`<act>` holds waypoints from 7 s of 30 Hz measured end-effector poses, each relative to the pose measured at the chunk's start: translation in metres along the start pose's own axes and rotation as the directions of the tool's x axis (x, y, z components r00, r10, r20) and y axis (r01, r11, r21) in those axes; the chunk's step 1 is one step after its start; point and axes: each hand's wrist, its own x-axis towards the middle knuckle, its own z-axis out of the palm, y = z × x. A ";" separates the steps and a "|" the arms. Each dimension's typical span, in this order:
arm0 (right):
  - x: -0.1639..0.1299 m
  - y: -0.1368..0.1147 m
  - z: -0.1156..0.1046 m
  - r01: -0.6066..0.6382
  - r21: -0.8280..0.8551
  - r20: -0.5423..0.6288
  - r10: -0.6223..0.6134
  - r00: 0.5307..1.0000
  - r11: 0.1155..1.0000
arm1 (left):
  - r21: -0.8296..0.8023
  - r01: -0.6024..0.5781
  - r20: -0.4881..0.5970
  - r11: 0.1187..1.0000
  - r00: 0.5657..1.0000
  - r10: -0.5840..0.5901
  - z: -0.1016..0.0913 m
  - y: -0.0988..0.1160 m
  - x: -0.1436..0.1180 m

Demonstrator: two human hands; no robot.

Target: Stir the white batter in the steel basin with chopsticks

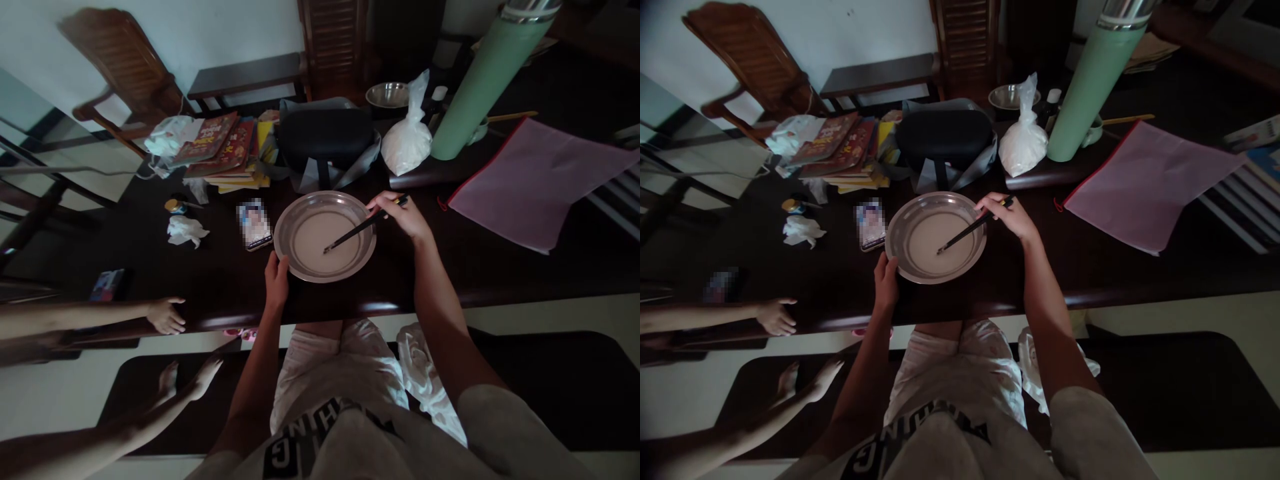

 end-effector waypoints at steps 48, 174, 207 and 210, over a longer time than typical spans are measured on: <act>-0.001 -0.002 -0.006 0.031 0.012 -0.117 -0.029 0.993 0.999 | 0.014 -0.014 -0.001 1.000 1.000 0.014 -0.001 -0.005 0.000; -0.002 -0.007 -0.005 0.047 -0.083 -0.109 -0.056 0.992 0.995 | -0.008 -0.041 0.006 0.999 0.999 0.041 -0.002 -0.006 0.001; 0.000 -0.005 0.002 0.033 -0.048 0.090 -0.028 0.996 0.998 | 0.025 -0.032 -0.009 0.999 0.999 0.032 -0.002 -0.006 0.001; -0.001 -0.005 -0.002 0.035 -0.060 -0.025 -0.037 0.999 0.998 | 0.037 -0.042 -0.004 0.998 0.999 0.042 -0.002 -0.006 0.001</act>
